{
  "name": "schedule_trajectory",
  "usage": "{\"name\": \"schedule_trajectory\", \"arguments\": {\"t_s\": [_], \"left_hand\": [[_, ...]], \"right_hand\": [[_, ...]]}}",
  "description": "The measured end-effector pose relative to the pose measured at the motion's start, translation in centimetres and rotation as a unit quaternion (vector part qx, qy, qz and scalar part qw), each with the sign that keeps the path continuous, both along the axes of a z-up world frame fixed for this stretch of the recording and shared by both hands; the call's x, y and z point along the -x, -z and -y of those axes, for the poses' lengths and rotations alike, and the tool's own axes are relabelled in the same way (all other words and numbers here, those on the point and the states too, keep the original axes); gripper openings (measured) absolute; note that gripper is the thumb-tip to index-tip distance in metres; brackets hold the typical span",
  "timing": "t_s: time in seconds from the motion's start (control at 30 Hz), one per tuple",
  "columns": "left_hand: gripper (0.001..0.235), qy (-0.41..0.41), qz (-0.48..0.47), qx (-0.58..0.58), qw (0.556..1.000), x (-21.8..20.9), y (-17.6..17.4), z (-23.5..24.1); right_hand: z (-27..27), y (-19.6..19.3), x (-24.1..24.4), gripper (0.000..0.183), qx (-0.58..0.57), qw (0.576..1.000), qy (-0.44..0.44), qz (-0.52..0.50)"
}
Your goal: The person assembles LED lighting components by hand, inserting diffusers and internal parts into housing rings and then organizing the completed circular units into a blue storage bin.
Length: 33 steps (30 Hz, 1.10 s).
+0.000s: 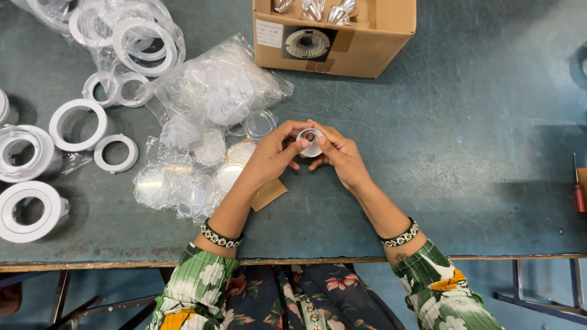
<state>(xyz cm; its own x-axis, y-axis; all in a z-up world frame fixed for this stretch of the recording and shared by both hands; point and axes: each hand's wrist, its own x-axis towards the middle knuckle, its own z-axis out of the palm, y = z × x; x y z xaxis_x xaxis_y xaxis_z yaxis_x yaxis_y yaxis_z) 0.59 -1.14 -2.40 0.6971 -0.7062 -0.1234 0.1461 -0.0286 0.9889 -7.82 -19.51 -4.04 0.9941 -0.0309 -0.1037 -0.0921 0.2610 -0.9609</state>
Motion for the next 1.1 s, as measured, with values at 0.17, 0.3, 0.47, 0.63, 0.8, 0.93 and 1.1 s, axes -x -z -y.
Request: {"name": "schedule_trajectory", "arguments": {"t_s": [0.17,0.3,0.47,0.63,0.8,0.93,1.1], "left_hand": [[0.035,-0.019,0.006,0.038,0.999,0.0,1.2,0.2],[0.034,-0.040,-0.013,0.074,0.996,-0.9,1.7,0.1],[0.033,-0.032,0.011,0.064,0.997,-1.0,2.4,0.3],[0.034,-0.029,-0.005,0.056,0.998,-1.1,1.6,0.2],[0.042,-0.022,0.036,0.006,0.999,-0.1,1.5,0.7],[0.037,0.017,0.002,0.066,0.998,0.6,1.9,1.4],[0.044,-0.012,-0.030,0.119,0.992,0.1,1.6,1.0]], "right_hand": [[0.1,-1.6,0.1,0.049,0.248,0.958,0.086,0.112],[3.1,-5.9,-2.2,0.053,0.592,0.711,0.250,0.285],[9.8,-8.6,-11.1,0.057,0.762,0.576,0.183,0.231],[14.2,-7.1,-8.3,0.047,0.790,0.552,0.159,0.216],[17.1,-7.0,2.5,0.049,0.835,0.491,0.219,0.117],[17.2,-7.9,6.5,0.040,0.823,0.497,0.252,0.106],[9.5,-7.8,4.7,0.045,0.673,0.608,0.318,0.277]]}}
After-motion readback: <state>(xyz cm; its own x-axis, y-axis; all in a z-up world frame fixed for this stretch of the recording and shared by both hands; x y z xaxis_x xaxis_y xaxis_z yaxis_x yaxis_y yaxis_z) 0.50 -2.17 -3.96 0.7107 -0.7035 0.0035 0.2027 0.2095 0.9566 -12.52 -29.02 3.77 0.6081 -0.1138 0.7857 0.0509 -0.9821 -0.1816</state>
